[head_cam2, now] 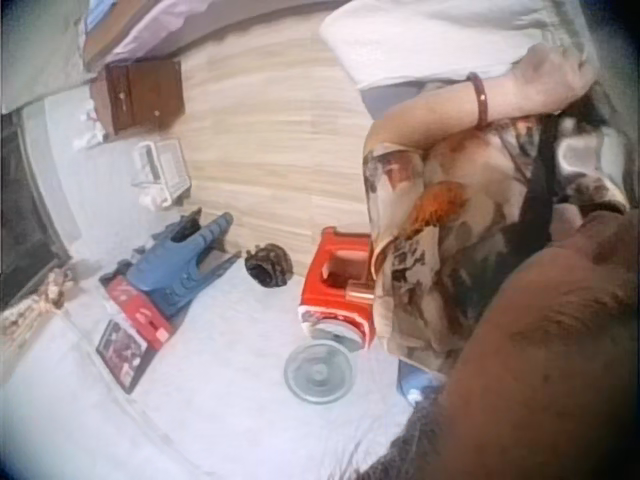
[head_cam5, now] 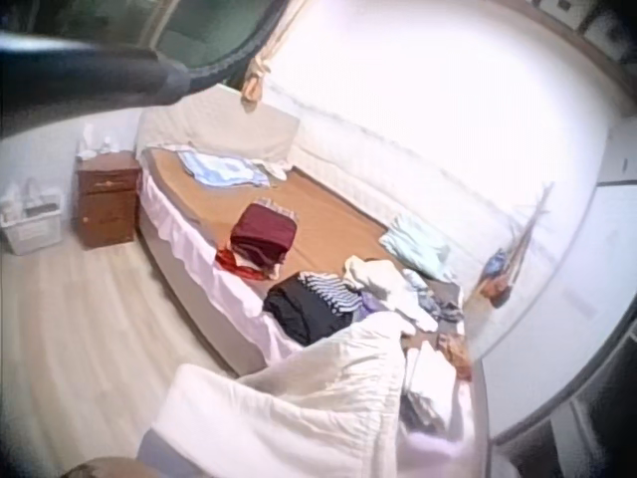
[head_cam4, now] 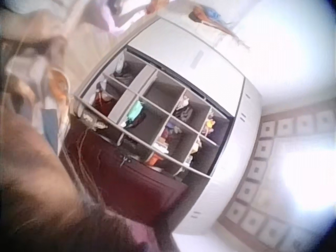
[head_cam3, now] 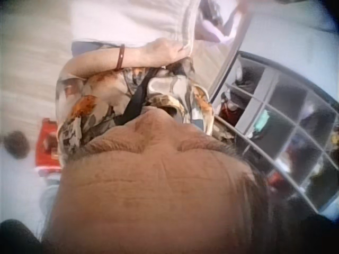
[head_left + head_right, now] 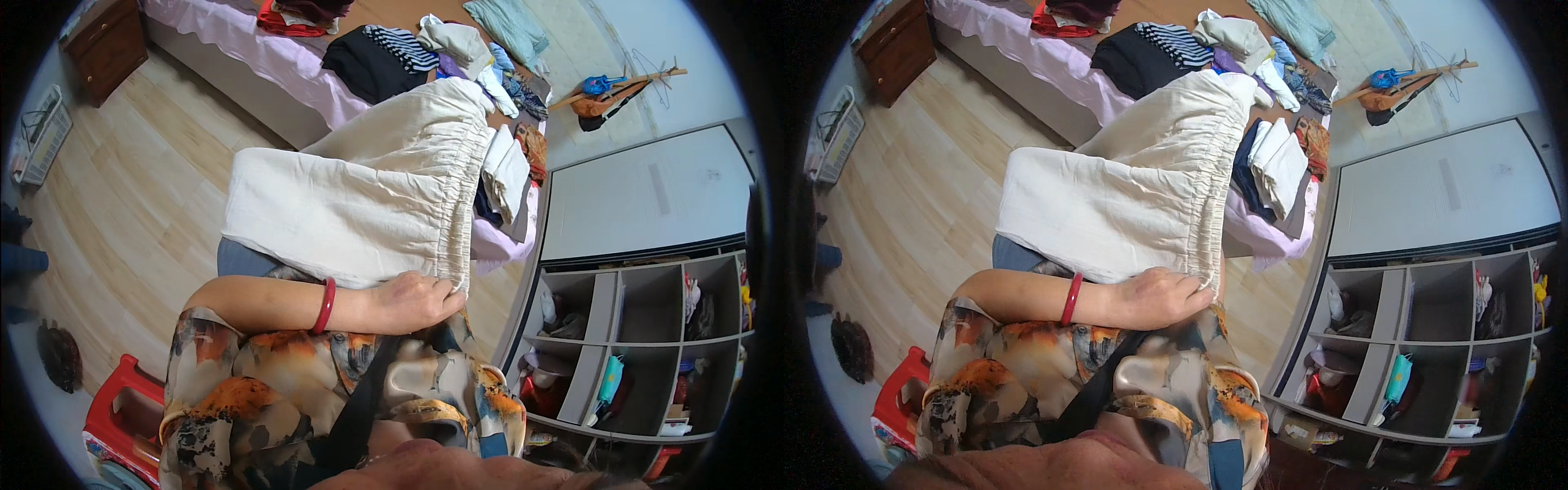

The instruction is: The person folds various white garments, including pants and shorts, by hand on their lap while sitting and places them into organized piles on a bed.

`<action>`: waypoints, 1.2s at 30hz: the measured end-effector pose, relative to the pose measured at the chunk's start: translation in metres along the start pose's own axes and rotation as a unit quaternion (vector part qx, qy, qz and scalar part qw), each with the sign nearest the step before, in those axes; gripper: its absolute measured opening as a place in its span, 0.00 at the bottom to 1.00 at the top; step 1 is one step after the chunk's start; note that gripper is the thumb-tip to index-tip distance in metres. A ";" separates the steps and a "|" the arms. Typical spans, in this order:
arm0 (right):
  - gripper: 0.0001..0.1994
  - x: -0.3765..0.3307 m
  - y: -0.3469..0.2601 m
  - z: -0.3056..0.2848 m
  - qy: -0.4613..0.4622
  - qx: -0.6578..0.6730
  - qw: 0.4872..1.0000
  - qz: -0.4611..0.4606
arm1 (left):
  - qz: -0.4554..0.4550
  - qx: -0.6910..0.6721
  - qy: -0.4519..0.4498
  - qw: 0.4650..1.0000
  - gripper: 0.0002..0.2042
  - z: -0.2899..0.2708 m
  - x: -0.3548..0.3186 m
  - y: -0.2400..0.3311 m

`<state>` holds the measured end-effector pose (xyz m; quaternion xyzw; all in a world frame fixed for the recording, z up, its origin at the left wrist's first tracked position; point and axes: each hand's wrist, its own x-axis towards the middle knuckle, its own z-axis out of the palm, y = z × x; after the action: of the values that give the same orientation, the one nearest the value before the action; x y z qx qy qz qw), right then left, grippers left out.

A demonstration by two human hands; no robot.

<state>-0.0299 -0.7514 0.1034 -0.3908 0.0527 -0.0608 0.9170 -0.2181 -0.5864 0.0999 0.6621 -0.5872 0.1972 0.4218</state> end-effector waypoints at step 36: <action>0.12 0.011 0.023 -0.072 0.102 0.029 0.993 0.045 | -0.025 -0.032 -0.149 0.988 0.18 0.009 -0.003 0.000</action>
<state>-0.0283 -0.7886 0.0364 -0.3531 0.1617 -0.0603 0.9195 -0.2207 -0.5914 0.0928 0.6847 -0.6328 0.0663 0.3554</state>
